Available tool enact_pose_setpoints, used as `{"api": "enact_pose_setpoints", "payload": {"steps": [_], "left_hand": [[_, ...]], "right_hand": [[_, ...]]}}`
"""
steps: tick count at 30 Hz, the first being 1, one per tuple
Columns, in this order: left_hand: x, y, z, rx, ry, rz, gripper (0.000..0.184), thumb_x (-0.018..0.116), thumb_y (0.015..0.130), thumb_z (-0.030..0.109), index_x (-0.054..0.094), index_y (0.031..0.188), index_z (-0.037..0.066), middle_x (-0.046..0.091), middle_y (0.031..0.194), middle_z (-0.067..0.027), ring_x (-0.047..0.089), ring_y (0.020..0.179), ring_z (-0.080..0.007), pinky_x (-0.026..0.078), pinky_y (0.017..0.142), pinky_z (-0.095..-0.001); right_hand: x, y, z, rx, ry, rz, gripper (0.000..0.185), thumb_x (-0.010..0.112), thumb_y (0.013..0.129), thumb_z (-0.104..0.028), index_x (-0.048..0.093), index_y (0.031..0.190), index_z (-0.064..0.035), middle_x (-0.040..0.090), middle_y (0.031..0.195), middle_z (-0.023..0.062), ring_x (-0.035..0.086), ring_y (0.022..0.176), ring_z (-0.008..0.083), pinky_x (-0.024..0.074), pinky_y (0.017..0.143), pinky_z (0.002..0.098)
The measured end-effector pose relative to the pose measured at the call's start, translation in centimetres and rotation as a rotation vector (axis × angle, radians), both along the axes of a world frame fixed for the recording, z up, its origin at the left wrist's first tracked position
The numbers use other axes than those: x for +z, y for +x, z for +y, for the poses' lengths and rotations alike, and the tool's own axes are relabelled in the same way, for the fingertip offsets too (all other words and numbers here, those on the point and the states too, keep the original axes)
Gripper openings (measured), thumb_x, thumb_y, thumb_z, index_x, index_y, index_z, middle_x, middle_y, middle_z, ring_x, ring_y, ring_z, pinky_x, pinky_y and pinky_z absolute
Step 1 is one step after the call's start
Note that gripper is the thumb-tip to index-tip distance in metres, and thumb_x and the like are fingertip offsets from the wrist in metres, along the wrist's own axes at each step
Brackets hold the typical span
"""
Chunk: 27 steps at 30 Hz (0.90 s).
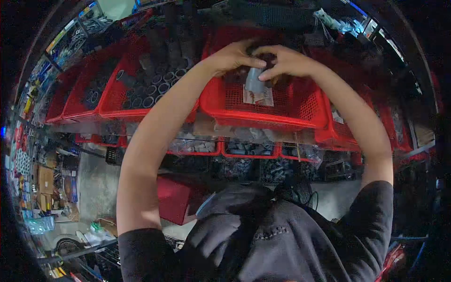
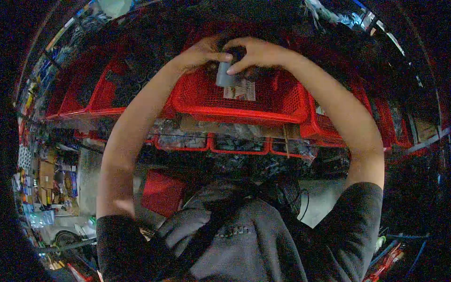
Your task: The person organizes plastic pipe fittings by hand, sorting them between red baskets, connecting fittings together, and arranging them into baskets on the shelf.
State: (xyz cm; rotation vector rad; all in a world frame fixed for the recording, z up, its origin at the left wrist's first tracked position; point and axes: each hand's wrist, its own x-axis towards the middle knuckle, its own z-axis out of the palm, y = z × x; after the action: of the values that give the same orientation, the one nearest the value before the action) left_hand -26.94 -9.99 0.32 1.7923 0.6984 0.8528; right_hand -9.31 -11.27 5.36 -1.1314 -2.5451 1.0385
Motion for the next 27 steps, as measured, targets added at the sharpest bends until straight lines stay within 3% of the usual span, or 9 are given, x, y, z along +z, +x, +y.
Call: {"api": "enact_pose_setpoints", "payload": {"steps": [1,3,5,7,12,14,16,18,27], "left_hand": [[0.2,0.3,0.0,-0.141,-0.001,-0.028,0.061,0.063,0.069,0.029,0.035,0.115,0.001,0.055,0.088,-0.0083,0.051,0.069,-0.0147,0.043,0.061,-0.0287],[0.2,0.3,-0.6,-0.073,-0.134,-0.065,0.061,0.059,0.071,0.035,0.033,0.117,0.003,0.055,0.088,-0.009,0.051,0.068,-0.0143,0.042,0.056,-0.0256],[0.3,0.2,-0.8,-0.001,-0.265,-0.107,0.062,0.055,0.073,0.04,0.032,0.119,0.005,0.054,0.088,-0.0098,0.051,0.067,-0.014,0.04,0.05,-0.0225],[0.1,-0.1,-0.1,0.105,-0.44,-0.135,0.062,0.049,0.075,0.046,0.033,0.119,0.006,0.053,0.093,-0.0131,0.052,0.065,-0.0172,0.041,0.052,-0.0242],[-0.6,-0.7,0.9,0.216,-0.378,-0.058,0.062,0.049,0.075,0.046,0.034,0.119,0.006,0.054,0.089,-0.0153,0.053,0.061,-0.0192,0.042,0.052,-0.0259],[-0.9,-0.7,1.3,0.213,-0.373,-0.049,0.061,0.05,0.074,0.045,0.034,0.119,0.006,0.055,0.088,-0.0158,0.054,0.061,-0.0196,0.042,0.051,-0.0264],[-1.2,-0.8,1.5,0.219,-0.364,-0.058,0.055,0.051,0.075,0.043,0.039,0.116,0.008,0.056,0.085,-0.0141,0.054,0.062,-0.018,0.042,0.05,-0.0265],[-1.0,-0.8,1.5,0.246,-0.358,-0.005,0.051,0.05,0.075,0.041,0.042,0.113,0.008,0.056,0.083,-0.013,0.054,0.061,-0.0171,0.041,0.05,-0.0261],[-0.8,-1.0,1.5,0.246,-0.318,0.087,0.042,0.05,0.076,0.036,0.045,0.111,0.012,0.059,0.083,-0.0135,0.055,0.059,-0.0176,0.043,0.051,-0.0304]], "right_hand": [[0.3,0.1,-0.2,0.012,-0.085,0.027,0.07,0.069,0.055,-0.037,0.044,0.109,-0.0005,0.049,0.105,0.0167,0.047,0.097,0.0276,0.0358,0.085,0.0327],[0.3,0.5,0.1,0.026,-0.171,0.054,0.069,0.07,0.054,-0.035,0.044,0.108,-0.0001,0.05,0.103,0.0159,0.05,0.093,0.0271,0.0388,0.082,0.0323],[0.6,1.7,0.9,0.187,0.353,-0.047,0.061,0.068,0.058,-0.025,0.042,0.107,-0.0019,0.05,0.099,0.0105,0.05,0.086,0.0191,0.041,0.076,0.0292],[1.0,3.0,0.8,0.117,0.418,-0.175,0.061,0.067,0.056,-0.024,0.042,0.107,-0.0014,0.05,0.1,0.0117,0.049,0.09,0.0209,0.0382,0.08,0.0296],[-1.6,5.7,3.4,-0.08,0.274,-0.409,0.064,0.064,0.053,-0.021,0.041,0.109,-0.0011,0.05,0.102,0.0165,0.047,0.096,0.0267,0.0364,0.083,0.0311],[-3.3,6.4,3.7,-0.072,0.451,-0.508,0.068,0.064,0.053,-0.017,0.038,0.113,0.0005,0.051,0.101,0.0181,0.05,0.092,0.0268,0.0398,0.079,0.0335],[-5.1,6.9,4.8,-0.021,0.521,-0.446,0.058,0.061,0.054,-0.014,0.044,0.107,0.0019,0.054,0.093,0.0199,0.053,0.084,0.0309,0.0428,0.072,0.0366],[-5.4,6.1,4.6,-0.07,0.5,-0.675,0.047,0.063,0.056,-0.02,0.049,0.095,0.0021,0.053,0.088,0.0236,0.051,0.084,0.0345,0.0409,0.072,0.0391],[-9.0,6.7,6.2,0.006,0.64,-0.561,0.032,0.054,0.065,-0.008,0.05,0.096,0.0004,0.053,0.085,0.0227,0.052,0.082,0.0361,0.0428,0.068,0.0402]]}}
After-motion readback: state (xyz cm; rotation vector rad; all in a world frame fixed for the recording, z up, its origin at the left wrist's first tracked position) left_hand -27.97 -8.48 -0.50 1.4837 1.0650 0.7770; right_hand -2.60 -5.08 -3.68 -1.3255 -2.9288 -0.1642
